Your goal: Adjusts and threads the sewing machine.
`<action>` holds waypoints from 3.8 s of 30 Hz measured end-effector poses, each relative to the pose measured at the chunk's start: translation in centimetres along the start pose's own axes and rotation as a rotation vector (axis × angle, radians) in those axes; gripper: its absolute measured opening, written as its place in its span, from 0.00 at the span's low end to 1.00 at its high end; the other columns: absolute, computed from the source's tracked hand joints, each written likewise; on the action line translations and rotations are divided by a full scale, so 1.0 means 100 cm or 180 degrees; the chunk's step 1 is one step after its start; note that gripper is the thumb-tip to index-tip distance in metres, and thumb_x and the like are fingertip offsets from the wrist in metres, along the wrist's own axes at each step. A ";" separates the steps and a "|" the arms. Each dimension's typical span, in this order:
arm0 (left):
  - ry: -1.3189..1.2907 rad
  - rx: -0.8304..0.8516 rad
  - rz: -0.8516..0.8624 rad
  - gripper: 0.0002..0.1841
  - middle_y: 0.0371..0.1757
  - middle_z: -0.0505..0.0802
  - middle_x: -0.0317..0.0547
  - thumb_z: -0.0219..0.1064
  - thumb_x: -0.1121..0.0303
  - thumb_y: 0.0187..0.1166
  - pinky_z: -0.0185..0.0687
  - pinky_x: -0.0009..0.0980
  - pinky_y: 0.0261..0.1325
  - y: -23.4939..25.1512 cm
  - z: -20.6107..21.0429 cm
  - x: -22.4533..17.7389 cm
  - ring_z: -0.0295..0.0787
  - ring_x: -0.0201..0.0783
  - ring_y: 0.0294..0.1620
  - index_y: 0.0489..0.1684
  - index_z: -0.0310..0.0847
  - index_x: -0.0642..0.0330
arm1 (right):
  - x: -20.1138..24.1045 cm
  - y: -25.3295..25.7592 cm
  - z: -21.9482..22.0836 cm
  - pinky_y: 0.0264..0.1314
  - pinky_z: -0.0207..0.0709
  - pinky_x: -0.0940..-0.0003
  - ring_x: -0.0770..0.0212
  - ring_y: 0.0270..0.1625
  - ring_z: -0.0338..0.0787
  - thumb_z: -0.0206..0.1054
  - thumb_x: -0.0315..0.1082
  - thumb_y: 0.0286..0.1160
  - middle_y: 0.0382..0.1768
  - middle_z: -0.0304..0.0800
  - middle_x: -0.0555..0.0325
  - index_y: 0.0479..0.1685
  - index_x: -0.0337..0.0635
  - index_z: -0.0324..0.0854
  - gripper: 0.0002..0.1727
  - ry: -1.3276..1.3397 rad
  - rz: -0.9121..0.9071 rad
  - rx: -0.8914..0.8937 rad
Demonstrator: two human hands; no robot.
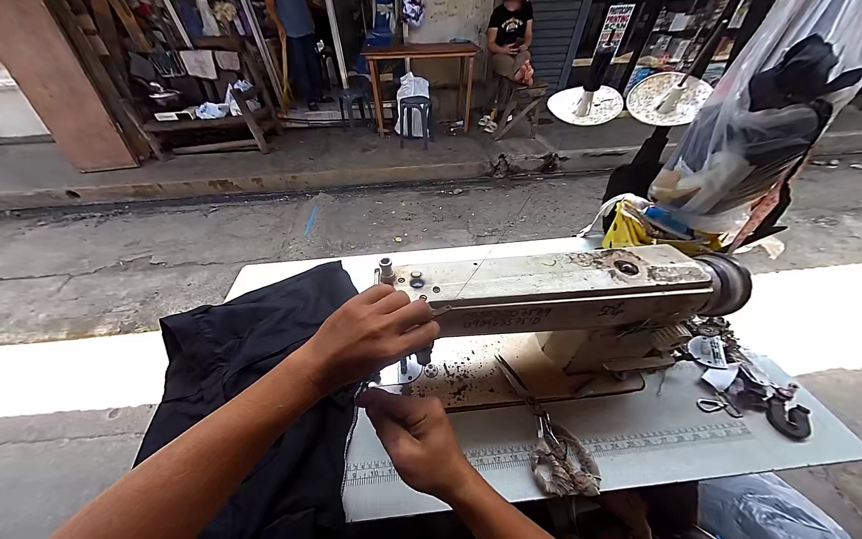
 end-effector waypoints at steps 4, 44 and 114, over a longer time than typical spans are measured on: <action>-0.0407 -0.0079 -0.0228 0.13 0.56 0.92 0.47 0.58 0.75 0.87 0.83 0.31 0.50 -0.009 -0.016 -0.009 0.90 0.41 0.47 0.61 0.85 0.54 | 0.015 -0.028 -0.009 0.29 0.71 0.90 0.85 0.24 0.73 0.58 0.22 0.81 0.27 0.85 0.61 0.55 0.29 0.86 0.13 0.0447 -0.0249 0.0136; -0.0952 -0.1537 -0.3982 0.05 0.50 0.90 0.22 0.60 0.74 0.86 0.74 0.12 0.68 -0.020 0.091 -0.086 0.80 0.06 0.60 0.44 0.80 0.54 | -0.073 0.003 -0.041 0.63 0.79 0.86 0.90 0.54 0.87 0.64 0.27 0.80 0.42 0.94 0.76 0.42 0.43 0.86 0.05 -0.0475 0.0582 -0.1396; -0.3283 -0.2048 -0.2103 0.08 0.40 0.85 0.25 0.57 0.59 0.90 0.67 0.31 0.83 -0.068 0.014 -0.076 0.83 0.24 0.61 0.40 0.78 0.44 | -0.057 -0.004 -0.027 0.40 0.80 0.91 0.87 0.36 0.84 0.70 0.29 0.75 0.36 0.88 0.74 0.48 0.39 0.84 0.07 -0.0533 0.0480 -0.1641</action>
Point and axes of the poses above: each hand's wrist, its own y-axis towards the middle knuckle, its own z-axis out of the palm, x = y × z, the point moved 1 cm from there along y, towards the middle knuckle
